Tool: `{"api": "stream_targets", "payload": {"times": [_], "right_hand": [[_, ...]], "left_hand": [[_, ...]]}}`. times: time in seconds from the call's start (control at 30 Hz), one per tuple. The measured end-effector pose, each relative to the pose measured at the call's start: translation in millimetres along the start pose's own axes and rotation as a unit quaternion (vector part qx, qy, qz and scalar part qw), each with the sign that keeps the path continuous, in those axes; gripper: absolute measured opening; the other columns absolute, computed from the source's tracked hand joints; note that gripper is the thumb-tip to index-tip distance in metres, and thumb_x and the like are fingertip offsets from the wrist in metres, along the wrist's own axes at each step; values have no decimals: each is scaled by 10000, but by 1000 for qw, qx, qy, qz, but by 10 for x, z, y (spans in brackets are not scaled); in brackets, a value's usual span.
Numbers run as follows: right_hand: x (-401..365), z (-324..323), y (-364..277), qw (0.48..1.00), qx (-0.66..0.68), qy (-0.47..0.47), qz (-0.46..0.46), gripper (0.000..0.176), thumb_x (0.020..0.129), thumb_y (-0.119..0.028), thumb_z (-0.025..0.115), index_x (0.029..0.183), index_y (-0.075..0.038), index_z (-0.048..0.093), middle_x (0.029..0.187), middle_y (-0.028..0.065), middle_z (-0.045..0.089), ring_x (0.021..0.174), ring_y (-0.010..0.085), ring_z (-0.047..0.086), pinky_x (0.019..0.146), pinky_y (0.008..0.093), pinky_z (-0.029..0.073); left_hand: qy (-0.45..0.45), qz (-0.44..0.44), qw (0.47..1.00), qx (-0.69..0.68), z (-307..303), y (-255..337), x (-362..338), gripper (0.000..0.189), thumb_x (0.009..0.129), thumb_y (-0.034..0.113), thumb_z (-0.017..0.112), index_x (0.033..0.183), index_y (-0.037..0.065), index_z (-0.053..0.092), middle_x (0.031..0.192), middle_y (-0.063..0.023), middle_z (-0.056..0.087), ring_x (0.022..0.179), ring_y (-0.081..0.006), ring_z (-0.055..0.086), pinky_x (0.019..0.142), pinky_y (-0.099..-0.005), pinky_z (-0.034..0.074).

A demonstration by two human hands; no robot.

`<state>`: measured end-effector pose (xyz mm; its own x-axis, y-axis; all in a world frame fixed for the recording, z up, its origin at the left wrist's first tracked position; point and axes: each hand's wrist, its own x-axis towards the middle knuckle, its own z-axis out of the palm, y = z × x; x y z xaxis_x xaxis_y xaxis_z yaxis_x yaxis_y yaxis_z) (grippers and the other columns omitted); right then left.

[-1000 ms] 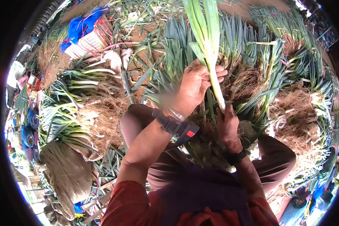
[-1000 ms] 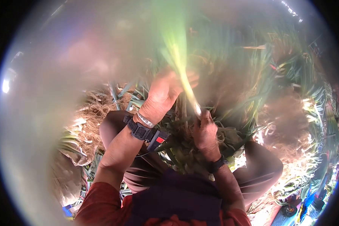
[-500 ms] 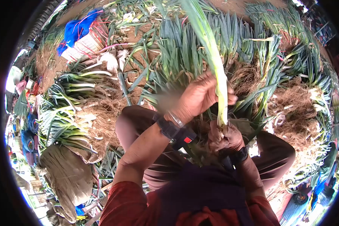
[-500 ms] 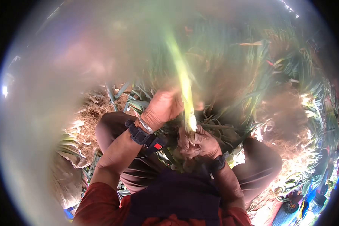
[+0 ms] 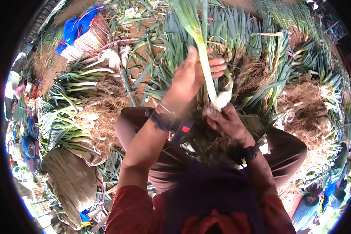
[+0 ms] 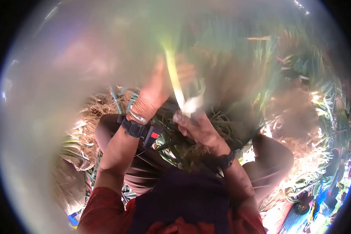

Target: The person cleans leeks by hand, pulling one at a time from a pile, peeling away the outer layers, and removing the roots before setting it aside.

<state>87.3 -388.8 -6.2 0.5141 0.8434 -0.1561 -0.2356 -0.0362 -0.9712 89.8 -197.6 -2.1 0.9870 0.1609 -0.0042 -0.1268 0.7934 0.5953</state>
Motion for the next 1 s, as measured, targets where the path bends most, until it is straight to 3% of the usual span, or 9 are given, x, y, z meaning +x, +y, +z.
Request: {"api": "stream_targets", "payload": {"times": [0.2, 0.23, 0.3, 0.37, 0.43, 0.67, 0.73, 0.87, 1.0], "right_hand": [[277, 1, 319, 960, 214, 154, -99, 299, 1011, -276, 542, 932, -8, 650, 812, 65, 670, 688, 108, 624, 611, 249, 499], [304, -76, 350, 961, -127, 197, -146, 281, 1018, -266, 520, 953, -15, 629, 808, 65, 659, 708, 125, 627, 631, 260, 503], [293, -186, 406, 912, -305, 220, -164, 261, 1028, -257, 493, 972, -27, 603, 792, 57, 633, 719, 139, 623, 643, 261, 501], [280, -208, 457, 970, 9, 206, -126, 255, 1032, -257, 482, 969, -36, 592, 767, 42, 602, 701, 134, 610, 626, 239, 489], [251, -252, 512, 927, 322, 176, -74, 248, 1035, -257, 472, 966, -45, 581, 742, 27, 571, 682, 129, 597, 609, 218, 477], [-266, -478, 1049, 931, -241, 236, -141, 213, 997, -219, 569, 992, -6, 575, 834, 71, 621, 752, 183, 639, 707, 328, 561], [-463, -794, 1387, 765, -625, 122, -98, 198, 916, -120, 618, 1071, -6, 570, 883, 163, 658, 763, 311, 664, 733, 386, 560], [-911, -1249, 1931, 769, -633, 66, 63, 345, 848, -57, 632, 1183, -18, 560, 978, 210, 661, 879, 398, 645, 793, 453, 535], [-348, -1121, 1210, 822, -564, 40, -72, 385, 889, -90, 631, 1264, -36, 564, 1132, 192, 649, 1036, 356, 631, 890, 430, 507]], "left_hand": [[59, 77, 995, 7, -48, -121, 26, 447, 999, 436, 521, 1271, 82, 521, 802, -47, 599, 726, -190, 563, 676, -366, 495], [68, 96, 993, 8, -23, -86, 18, 423, 1000, 419, 528, 1266, 90, 525, 780, -38, 579, 692, -173, 529, 650, -348, 473], [73, 125, 989, -38, -47, -17, 25, 371, 996, 376, 557, 1252, 109, 528, 758, -22, 559, 651, -140, 491, 610, -307, 438], [78, 138, 982, -99, -276, 5, 70, 376, 982, 379, 583, 1234, 106, 522, 748, -11, 558, 624, -114, 479, 590, -277, 412], [98, 157, 977, -107, -328, 19, 82, 377, 984, 383, 578, 1220, 96, 518, 728, -3, 547, 595, -101, 464, 557, -259, 393], [158, 226, 961, 23, -344, 513, -64, 345, 1012, 381, 522, 1170, 75, 539, 678, -10, 516, 532, -93, 421, 477, -241, 338], [125, 241, 962, 30, -321, 630, -73, 327, 1024, 371, 500, 1143, 72, 558, 678, -12, 515, 527, -91, 412, 470, -243, 333], [106, 282, 954, 6, -112, 933, -39, 415, 1029, 424, 469, 1105, 33, 585, 594, 49, 378, 480, -77, 305, 435, -240, 287], [123, 263, 956, -33, 127, 917, -79, 424, 1002, 470, 492, 1069, 61, 578, 579, 46, 362, 510, -98, 342, 498, -243, 321]]}}
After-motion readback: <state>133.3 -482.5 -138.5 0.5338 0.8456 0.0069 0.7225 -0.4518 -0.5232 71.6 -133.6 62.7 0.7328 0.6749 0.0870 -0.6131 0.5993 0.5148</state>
